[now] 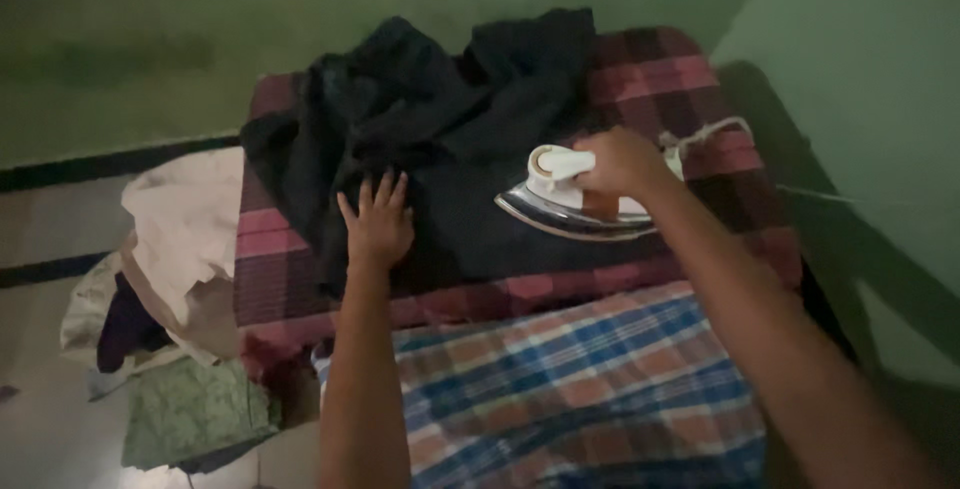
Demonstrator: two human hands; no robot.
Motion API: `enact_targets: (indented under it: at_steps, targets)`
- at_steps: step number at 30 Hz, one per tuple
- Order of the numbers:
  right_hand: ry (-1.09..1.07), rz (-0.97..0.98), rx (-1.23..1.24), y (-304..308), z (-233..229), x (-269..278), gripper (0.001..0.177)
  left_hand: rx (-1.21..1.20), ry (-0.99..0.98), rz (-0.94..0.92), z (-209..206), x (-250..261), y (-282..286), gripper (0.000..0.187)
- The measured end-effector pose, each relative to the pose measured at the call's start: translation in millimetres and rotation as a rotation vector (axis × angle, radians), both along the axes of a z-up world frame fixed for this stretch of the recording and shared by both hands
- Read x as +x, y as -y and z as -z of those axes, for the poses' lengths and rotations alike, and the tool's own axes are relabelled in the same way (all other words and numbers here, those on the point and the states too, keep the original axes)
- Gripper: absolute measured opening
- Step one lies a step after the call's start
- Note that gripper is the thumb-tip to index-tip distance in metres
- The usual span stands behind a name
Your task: The person irons a pair of black pants on a plaid-covered table. They repeatedly smooth the fabric, reposition the pants, and use a white electric iron to press different sections until the garment appears flat.
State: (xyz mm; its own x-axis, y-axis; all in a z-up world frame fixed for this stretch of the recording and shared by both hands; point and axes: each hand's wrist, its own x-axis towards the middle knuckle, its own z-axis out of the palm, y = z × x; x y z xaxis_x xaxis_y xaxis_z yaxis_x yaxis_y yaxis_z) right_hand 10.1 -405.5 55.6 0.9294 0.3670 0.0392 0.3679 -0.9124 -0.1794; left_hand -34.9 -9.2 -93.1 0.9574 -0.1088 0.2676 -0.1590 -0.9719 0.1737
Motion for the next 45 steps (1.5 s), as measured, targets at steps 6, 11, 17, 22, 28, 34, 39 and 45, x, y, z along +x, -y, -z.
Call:
enact_targets:
  at_steps: [6, 11, 17, 22, 28, 34, 39, 45]
  targets:
    - [-0.003, 0.077, -0.036, -8.6, -3.3, -2.5, 0.047, -0.063, -0.075, -0.007, -26.4, -3.7, 5.2, 0.062]
    - [0.046, 0.088, 0.03, -15.6, -5.8, 0.0, 0.04, -0.036, -0.107, 0.013, -58.7, -2.2, 29.7, 0.042]
    - [-0.037, 0.091, 0.054, -10.7, -6.3, -0.8, 0.023, -0.206, -0.04, 0.303, -53.5, 54.0, 82.3, 0.039]
    - [-0.128, 0.123, 0.039, -11.3, -13.0, 2.8, 0.022, -0.203, -0.14, 0.212, -46.7, 97.5, 86.3, 0.036]
    - [-0.138, 0.151, 0.015, -12.4, -16.4, 0.4, 0.024, -0.073, -0.436, 0.104, -58.8, 124.4, 88.2, 0.036]
    - [-0.155, 0.119, 0.011, -10.8, -15.7, 1.3, 0.022, -0.266, -0.488, 0.069, -62.6, 141.1, 86.0, 0.036]
    - [-0.123, 0.187, -0.029, -11.8, -15.5, 5.2, 0.029, -0.036, -0.402, 0.034, -58.2, 122.1, 86.0, 0.034]
    - [-0.073, 0.301, 0.023, -17.2, -19.9, 19.9, 0.044, 0.035, 0.116, 0.178, -75.1, 29.4, 38.3, 0.046]
